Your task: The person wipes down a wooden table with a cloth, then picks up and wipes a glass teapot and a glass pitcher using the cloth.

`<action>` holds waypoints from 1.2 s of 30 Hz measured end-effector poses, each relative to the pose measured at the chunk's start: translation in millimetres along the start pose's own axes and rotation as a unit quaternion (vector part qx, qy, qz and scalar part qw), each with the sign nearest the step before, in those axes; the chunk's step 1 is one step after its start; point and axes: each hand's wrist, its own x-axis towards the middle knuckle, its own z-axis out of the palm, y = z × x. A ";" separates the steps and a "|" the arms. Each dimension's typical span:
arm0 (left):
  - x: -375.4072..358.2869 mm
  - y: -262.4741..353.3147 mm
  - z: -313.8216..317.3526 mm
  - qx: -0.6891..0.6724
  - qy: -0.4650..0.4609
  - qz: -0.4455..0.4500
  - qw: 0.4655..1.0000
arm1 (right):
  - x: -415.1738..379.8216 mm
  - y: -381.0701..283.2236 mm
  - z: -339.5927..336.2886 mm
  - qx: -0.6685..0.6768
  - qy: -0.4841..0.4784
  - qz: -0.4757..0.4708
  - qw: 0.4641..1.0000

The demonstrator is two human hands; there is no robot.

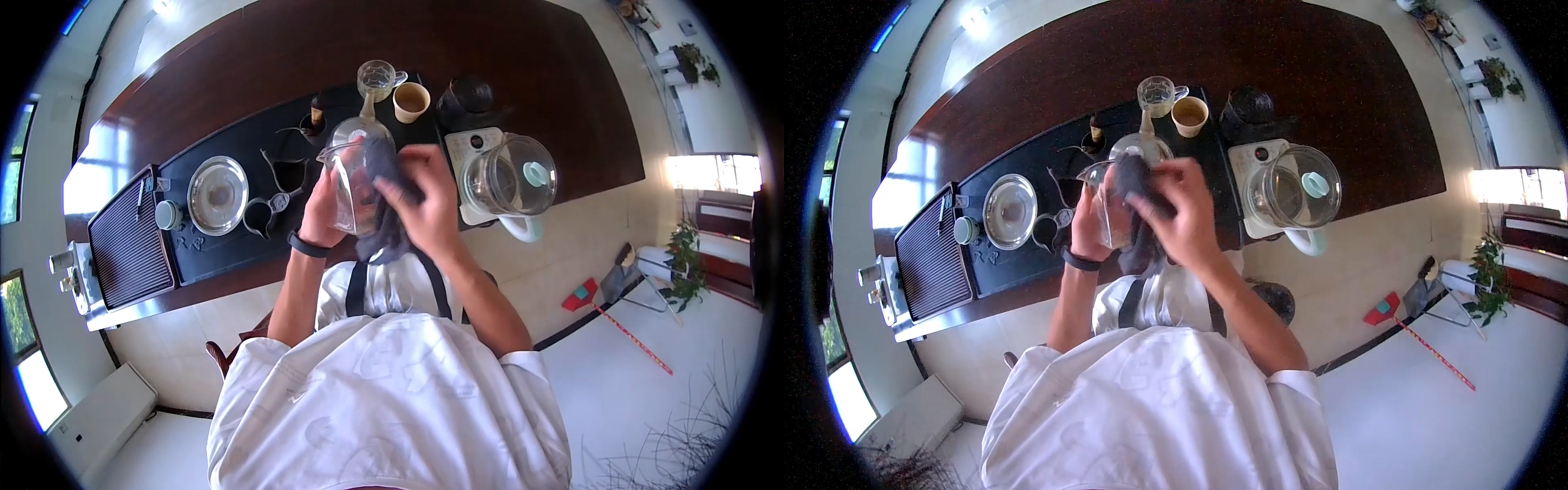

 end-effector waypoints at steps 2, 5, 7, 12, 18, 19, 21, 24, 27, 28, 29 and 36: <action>2.8 -0.2 20.2 -0.005 -0.028 0.002 1.000 | 10.1 15.8 -1.4 0.065 0.042 0.063 0.995; 8.9 -3.5 17.3 0.013 -0.074 0.020 0.997 | -2.5 34.6 6.6 0.224 0.049 0.229 0.946; 11.5 -9.3 10.5 0.067 -0.044 0.023 0.997 | -9.2 34.2 10.2 0.350 0.089 0.306 0.881; 4.7 -12.5 26.3 0.131 0.058 -0.017 0.990 | -12.0 38.5 6.0 0.362 0.163 0.338 0.853; -2.8 -9.2 28.9 0.250 0.093 -0.013 0.964 | -13.7 26.3 -3.0 0.081 0.079 0.145 0.983; -2.9 -8.4 27.0 0.249 0.095 -0.012 0.964 | -15.1 23.4 -6.8 -0.035 0.052 0.029 0.998; -1.5 -6.4 22.0 0.149 0.099 0.033 0.983 | -21.9 8.6 -11.7 -0.197 -0.014 -0.130 0.972; -1.6 -1.6 17.0 0.182 0.049 0.049 0.981 | -32.7 10.8 -4.6 -0.164 -0.020 -0.117 0.979; -5.3 -8.0 23.0 0.212 0.052 0.049 0.975 | -19.2 8.7 3.8 -0.193 0.050 -0.083 0.976; -5.5 -9.2 24.3 0.238 0.058 0.078 0.966 | -13.8 8.0 4.3 -0.203 0.050 -0.091 0.974; -5.7 -10.2 25.1 0.264 0.064 0.107 0.956 | -15.7 3.8 3.8 -0.205 0.050 -0.090 0.973; -9.5 -3.5 25.0 0.371 0.029 0.197 0.907 | -33.8 -4.0 5.4 -0.166 0.032 0.026 0.985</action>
